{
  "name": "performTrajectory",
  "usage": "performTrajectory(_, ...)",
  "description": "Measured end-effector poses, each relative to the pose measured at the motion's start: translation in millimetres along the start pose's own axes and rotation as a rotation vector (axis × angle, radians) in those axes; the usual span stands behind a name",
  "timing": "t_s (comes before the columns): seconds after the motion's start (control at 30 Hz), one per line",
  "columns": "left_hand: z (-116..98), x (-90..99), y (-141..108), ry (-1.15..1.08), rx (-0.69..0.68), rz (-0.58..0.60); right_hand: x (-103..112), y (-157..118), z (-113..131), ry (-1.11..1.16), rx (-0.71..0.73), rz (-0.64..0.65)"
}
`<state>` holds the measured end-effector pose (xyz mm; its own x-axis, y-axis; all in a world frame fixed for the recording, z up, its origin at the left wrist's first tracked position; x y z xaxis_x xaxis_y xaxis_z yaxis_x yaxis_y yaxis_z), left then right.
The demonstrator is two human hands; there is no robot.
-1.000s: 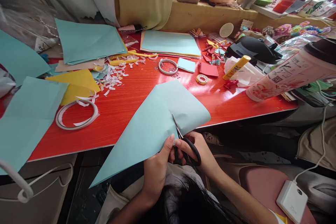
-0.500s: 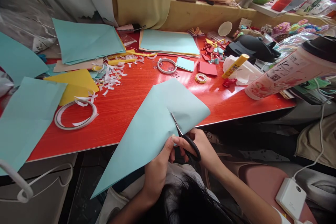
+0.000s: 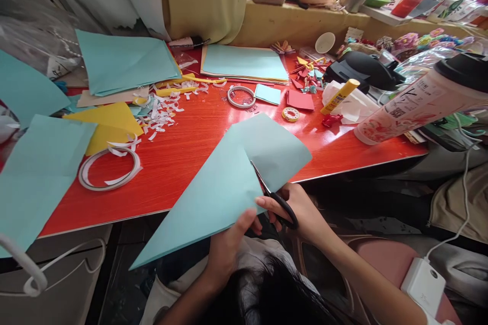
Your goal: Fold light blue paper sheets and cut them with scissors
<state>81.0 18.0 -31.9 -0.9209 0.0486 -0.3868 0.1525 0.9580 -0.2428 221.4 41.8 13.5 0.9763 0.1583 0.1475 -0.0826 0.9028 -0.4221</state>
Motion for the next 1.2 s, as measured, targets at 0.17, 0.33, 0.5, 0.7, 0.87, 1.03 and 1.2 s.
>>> performTrajectory(0.17,-7.1,7.2,-1.5,-0.239,-0.05,-0.144,4.5,-2.4,-5.9,0.011,-0.019,0.002)
performTrajectory(0.33,-17.8,1.7,-1.1,-0.288,-0.024,-0.354,4.8,-4.8,-5.8,0.036,-0.036,0.015)
performTrajectory(0.5,-21.3,-3.3,-4.8,-0.183,-0.008,-0.43,7.1,-7.0,-10.8,0.074,0.004,0.053)
performTrajectory(0.7,-17.9,0.3,-5.5,-0.169,-0.018,-0.418,14.8,-14.0,-27.7,0.19,0.003,0.272)
performTrajectory(0.87,-13.3,3.1,-2.4,-0.194,-0.1,-0.411,23.9,-29.7,-36.5,0.237,0.028,0.573)
performTrajectory(1.03,-15.9,2.9,2.6,-0.263,-0.225,-0.462,20.9,-40.0,-58.4,0.26,0.045,0.759)
performTrajectory(1.2,-17.3,2.9,0.1,-0.282,-0.228,-0.533,-5.9,-37.9,-74.1,0.414,0.097,0.59)
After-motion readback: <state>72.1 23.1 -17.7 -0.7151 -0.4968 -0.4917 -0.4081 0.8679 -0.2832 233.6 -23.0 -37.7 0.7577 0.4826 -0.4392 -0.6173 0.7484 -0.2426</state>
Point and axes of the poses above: each hand's wrist, its own y-axis towards the middle knuckle, its own x-axis out of the back of the hand, z = x × y, the point moved 1 cm from there along y, towards the middle knuckle, and after that the axes turned 2 degrees about -x, right-handed, at the moved point
